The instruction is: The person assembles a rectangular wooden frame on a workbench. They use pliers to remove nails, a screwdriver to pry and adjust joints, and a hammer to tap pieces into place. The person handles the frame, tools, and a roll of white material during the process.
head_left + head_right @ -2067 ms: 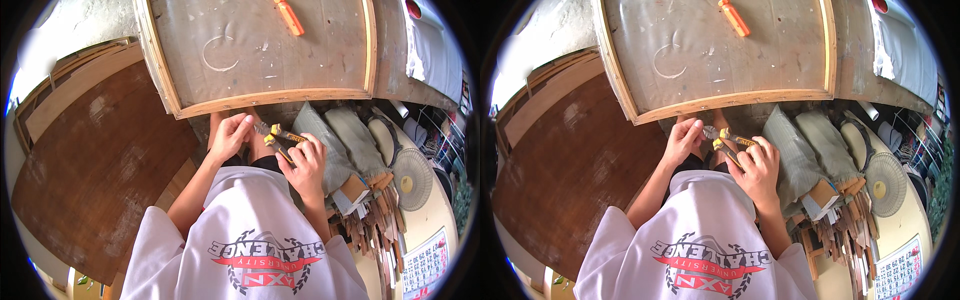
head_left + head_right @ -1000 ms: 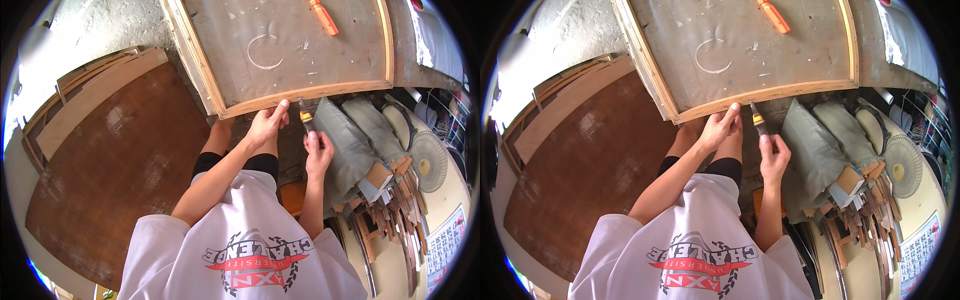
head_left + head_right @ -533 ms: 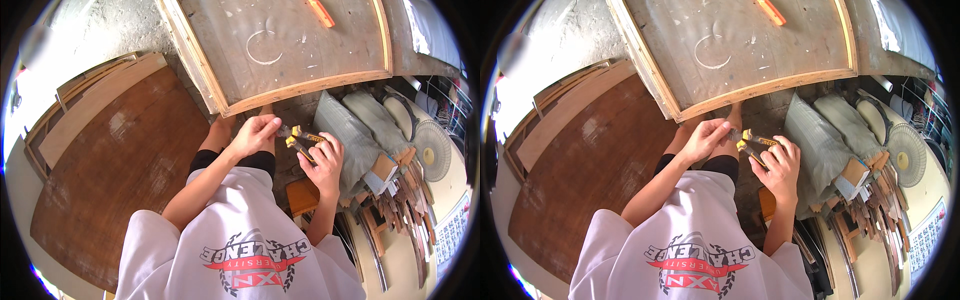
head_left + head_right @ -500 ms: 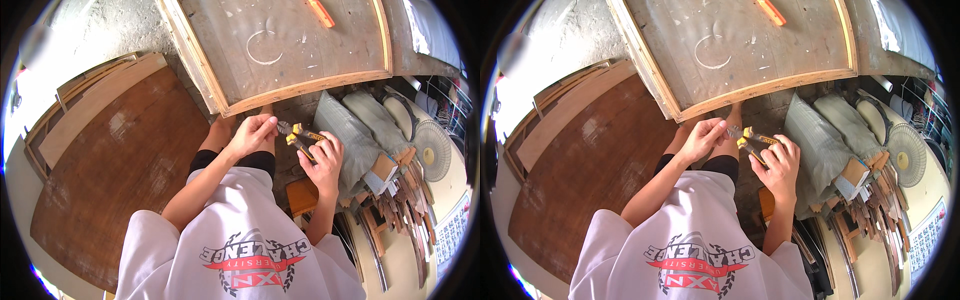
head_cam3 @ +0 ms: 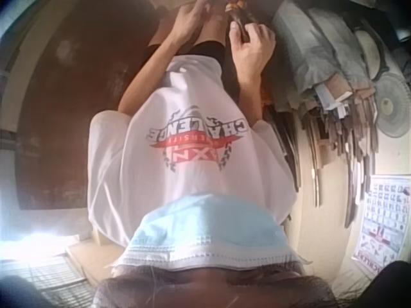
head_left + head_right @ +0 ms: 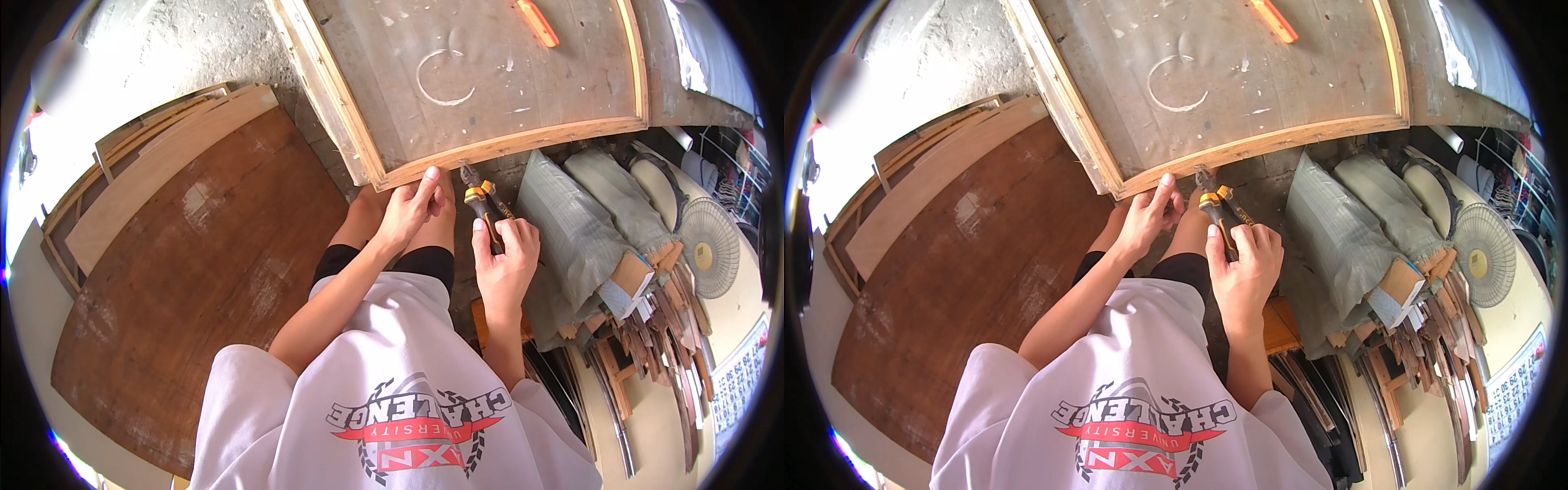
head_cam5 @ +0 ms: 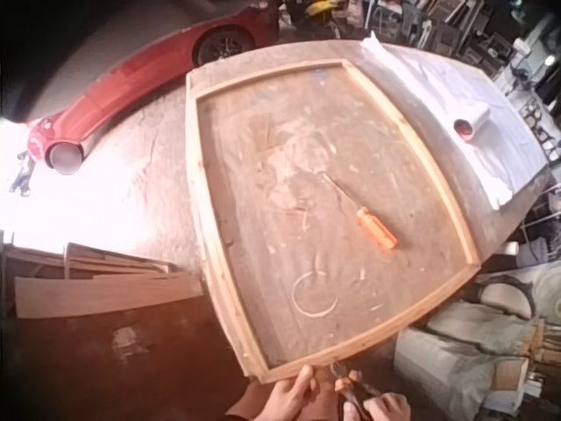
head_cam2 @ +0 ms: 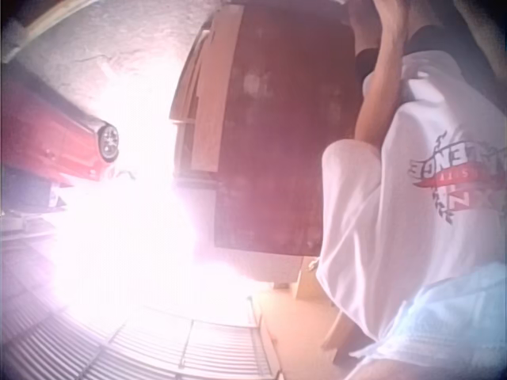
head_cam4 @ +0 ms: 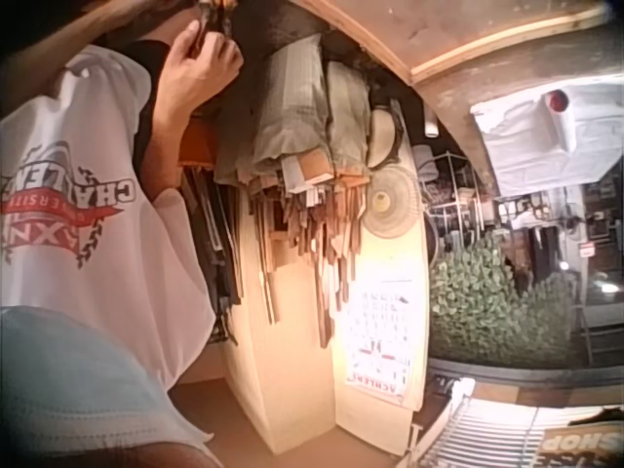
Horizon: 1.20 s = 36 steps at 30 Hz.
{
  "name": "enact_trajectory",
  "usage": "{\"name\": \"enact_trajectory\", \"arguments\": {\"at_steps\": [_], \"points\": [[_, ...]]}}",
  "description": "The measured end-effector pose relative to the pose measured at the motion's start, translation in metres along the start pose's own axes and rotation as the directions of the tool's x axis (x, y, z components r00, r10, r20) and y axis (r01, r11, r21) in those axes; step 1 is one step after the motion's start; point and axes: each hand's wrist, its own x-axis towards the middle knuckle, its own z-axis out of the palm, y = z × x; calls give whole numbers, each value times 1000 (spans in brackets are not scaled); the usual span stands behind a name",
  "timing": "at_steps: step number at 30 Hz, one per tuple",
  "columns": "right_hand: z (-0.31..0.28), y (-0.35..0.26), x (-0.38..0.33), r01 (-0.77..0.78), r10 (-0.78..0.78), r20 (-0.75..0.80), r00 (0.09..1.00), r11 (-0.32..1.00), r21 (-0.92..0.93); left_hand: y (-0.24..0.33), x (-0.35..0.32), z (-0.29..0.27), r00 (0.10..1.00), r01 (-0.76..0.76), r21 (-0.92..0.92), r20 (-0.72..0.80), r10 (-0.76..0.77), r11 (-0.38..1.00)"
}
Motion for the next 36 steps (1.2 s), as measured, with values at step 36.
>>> {"name": "enact_trajectory", "arguments": {"at_steps": [36], "points": [[-29, 69, -133, -340, 532, -113, 839, 676, 653, 52, -40, 23, 937, -17, 224, 344, -63, 974]]}}
